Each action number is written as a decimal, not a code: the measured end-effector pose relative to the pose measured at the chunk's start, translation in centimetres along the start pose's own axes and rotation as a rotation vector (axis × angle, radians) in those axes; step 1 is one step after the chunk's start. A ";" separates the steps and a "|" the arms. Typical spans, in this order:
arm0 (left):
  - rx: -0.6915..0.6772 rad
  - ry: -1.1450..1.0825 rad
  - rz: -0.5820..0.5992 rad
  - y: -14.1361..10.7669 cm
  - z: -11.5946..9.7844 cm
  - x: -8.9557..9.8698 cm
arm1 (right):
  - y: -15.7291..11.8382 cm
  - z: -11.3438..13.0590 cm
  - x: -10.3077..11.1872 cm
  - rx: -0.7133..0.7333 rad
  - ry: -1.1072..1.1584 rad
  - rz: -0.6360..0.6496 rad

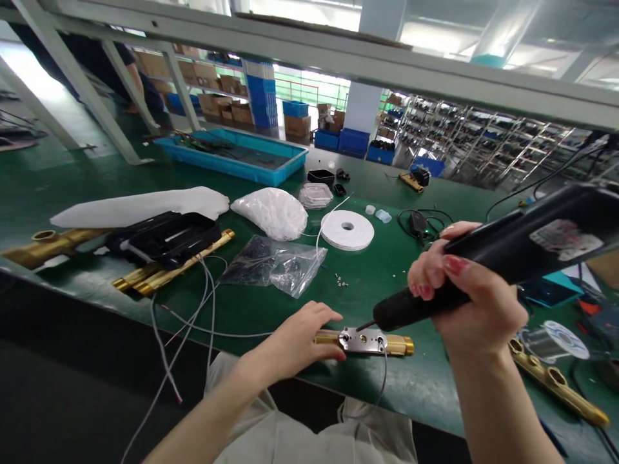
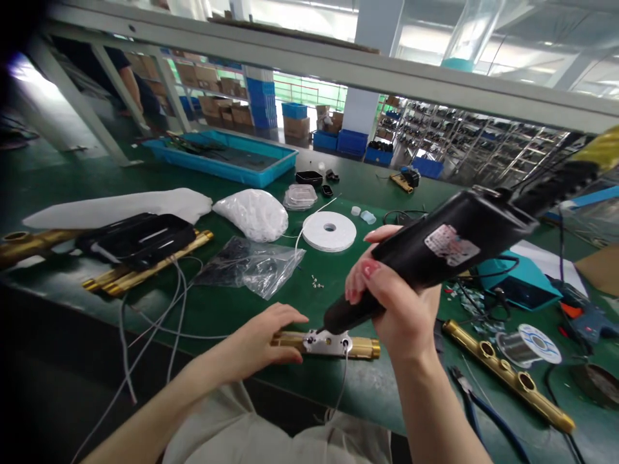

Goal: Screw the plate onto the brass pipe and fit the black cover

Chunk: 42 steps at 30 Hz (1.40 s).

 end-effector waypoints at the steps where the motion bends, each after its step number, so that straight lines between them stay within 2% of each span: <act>1: 0.047 -0.043 -0.023 0.6 0.5 0.6 | 0.3 0.3 0.6 0.024 -0.015 -0.035; 4: 0.110 0.004 -0.134 3.4 2.2 1.5 | 0.9 0.3 2.4 0.065 -0.020 -0.135; 10: 0.067 0.174 -0.199 8.8 4.9 -0.6 | 1.0 -0.5 4.5 0.091 -0.029 -0.214; 15: 0.010 0.184 -0.159 11.0 6.2 -1.8 | 1.1 -0.8 5.3 0.096 -0.047 -0.233; 18: 0.005 0.156 -0.152 11.4 6.2 -1.7 | 1.1 -1.0 5.5 0.095 -0.032 -0.229; 22: 0.045 0.090 -0.196 10.5 5.2 -0.2 | 1.0 -1.1 5.6 0.093 -0.007 -0.232; 26: 0.081 -0.033 -0.194 7.5 3.0 0.9 | 0.9 -1.2 5.4 0.086 0.029 -0.234; 30: 0.042 -0.115 -0.098 4.1 0.5 0.3 | 0.8 -1.7 4.7 0.069 0.033 -0.216; 33: -0.051 -0.106 -0.004 2.7 -0.8 -0.8 | 0.6 -1.9 4.3 0.067 0.031 -0.195; 36: -0.124 -0.064 0.049 2.4 -1.3 -1.5 | 0.4 -1.9 4.1 0.064 0.036 -0.194; 42: -0.154 -0.054 0.073 2.4 -1.4 -1.6 | 0.2 -1.6 4.1 0.065 0.021 -0.187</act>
Point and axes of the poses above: each hand's wrist, its own y-axis towards the middle knuckle, its own x-axis out of the back of the hand, z = x × y, the point moved 7 cm from there along y, towards the middle knuckle, and after that the axes turned 11 degrees about -z, right-handed, at the moved point
